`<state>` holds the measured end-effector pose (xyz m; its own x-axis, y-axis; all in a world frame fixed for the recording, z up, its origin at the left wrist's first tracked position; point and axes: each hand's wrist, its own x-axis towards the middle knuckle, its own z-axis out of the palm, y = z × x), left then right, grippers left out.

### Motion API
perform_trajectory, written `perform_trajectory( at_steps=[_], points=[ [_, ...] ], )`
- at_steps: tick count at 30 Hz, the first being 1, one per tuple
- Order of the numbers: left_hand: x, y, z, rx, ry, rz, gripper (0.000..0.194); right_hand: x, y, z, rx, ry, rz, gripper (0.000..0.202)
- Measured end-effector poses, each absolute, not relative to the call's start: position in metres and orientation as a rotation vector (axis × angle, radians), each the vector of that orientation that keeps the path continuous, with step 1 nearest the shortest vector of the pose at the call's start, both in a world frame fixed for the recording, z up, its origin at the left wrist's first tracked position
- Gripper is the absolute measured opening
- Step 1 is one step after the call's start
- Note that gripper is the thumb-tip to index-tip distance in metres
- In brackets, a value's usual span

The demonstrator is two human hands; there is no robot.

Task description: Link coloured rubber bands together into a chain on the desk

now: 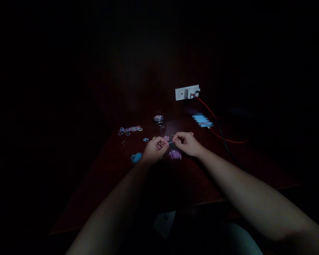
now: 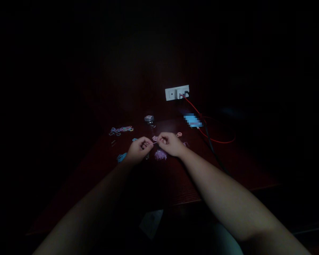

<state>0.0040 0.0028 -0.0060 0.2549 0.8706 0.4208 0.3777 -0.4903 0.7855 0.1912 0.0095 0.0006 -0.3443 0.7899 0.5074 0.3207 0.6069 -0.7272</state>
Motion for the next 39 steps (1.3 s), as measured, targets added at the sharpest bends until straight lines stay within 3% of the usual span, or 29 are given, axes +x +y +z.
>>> perform_trajectory(
  at_steps=[12, 19, 25, 39],
  points=[
    [-0.0027, 0.0017, -0.0018, 1.894, 1.108, 1.254, 0.006, 0.1948, 0.0148, -0.0006, -0.888, -1.803, 0.607, 0.011],
    [0.0018, 0.004, -0.0078, 1.965, 1.058, 1.193, 0.024, 0.1892, 0.0094, 0.0009, -0.887, -1.88, 0.656, 0.013],
    [0.0014, 0.0025, -0.0063, 2.019, 1.087, 1.183, 0.012, 0.1887, 0.009, 0.0011, -0.886, -1.916, 0.671, 0.015],
    [-0.0007, 0.0029, -0.0054, 2.022, 1.094, 1.191, 0.01, 0.1908, 0.011, -0.0011, -0.888, -1.903, 0.633, 0.008]
  ],
)
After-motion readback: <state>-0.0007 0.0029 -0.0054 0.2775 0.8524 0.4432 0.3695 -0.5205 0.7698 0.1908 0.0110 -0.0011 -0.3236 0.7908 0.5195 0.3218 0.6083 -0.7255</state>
